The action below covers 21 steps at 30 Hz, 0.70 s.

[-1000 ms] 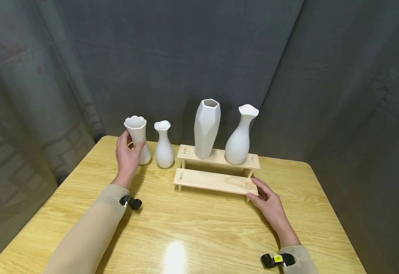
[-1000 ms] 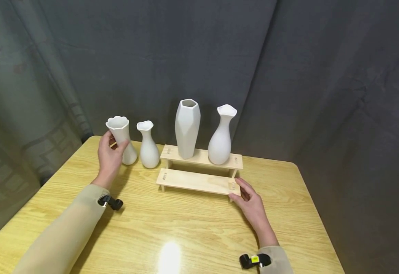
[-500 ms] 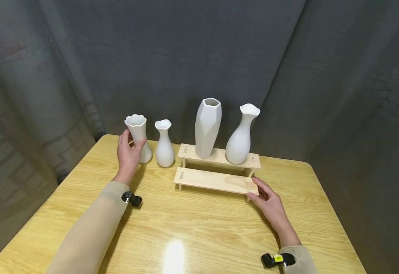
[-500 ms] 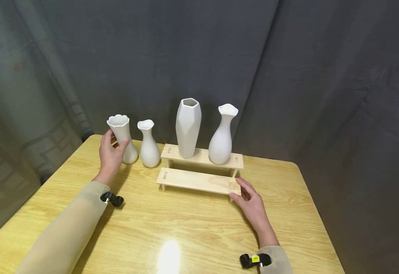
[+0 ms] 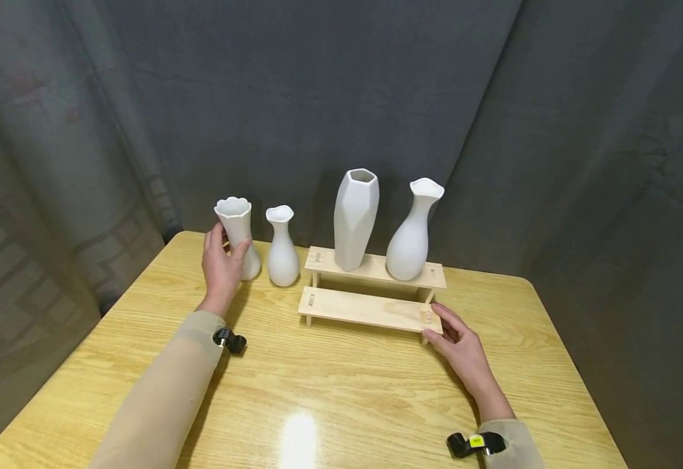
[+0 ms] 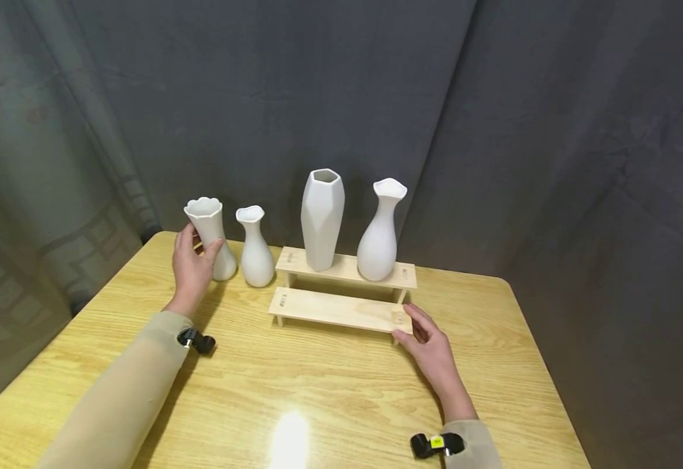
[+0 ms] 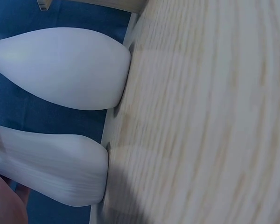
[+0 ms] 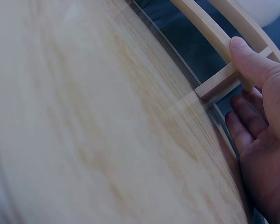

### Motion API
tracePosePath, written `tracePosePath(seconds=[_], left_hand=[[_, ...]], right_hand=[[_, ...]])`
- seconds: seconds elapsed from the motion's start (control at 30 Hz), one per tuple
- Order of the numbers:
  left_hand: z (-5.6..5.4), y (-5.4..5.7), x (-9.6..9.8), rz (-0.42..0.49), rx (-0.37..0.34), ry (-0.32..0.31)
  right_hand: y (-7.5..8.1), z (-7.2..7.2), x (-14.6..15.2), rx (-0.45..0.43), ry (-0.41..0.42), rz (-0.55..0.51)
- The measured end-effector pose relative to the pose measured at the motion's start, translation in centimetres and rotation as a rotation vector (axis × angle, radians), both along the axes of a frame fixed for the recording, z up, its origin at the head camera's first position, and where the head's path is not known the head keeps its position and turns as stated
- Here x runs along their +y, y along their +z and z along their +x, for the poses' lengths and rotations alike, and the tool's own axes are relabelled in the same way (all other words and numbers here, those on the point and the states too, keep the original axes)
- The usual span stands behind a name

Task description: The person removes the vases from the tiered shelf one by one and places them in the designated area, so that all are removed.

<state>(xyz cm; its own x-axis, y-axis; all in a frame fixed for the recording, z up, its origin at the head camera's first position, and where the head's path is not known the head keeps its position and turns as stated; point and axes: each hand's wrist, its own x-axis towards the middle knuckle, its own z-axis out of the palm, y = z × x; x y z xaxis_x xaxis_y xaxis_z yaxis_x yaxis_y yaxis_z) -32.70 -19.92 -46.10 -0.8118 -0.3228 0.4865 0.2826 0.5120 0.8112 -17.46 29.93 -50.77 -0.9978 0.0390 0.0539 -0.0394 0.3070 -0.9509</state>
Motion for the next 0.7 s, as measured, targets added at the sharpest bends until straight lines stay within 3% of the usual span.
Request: tracePosePath(seconds=[0.4, 0.57, 0.7], left_hand=[[0.1, -0.4, -0.1, 0.040, -0.012, 0.001], [1.1, 0.4, -0.3, 0.091, -0.018, 0.041], [2.5, 1.5, 0.2, 0.120, 0.021, 0.077]], right_hand=[[0.0, 0.1, -0.1, -0.020, -0.009, 0.012], [0.0, 0.1, -0.2, -0.016, -0.003, -0.009], [0.0, 0.0, -0.2, -0.007, -0.007, -0.001]])
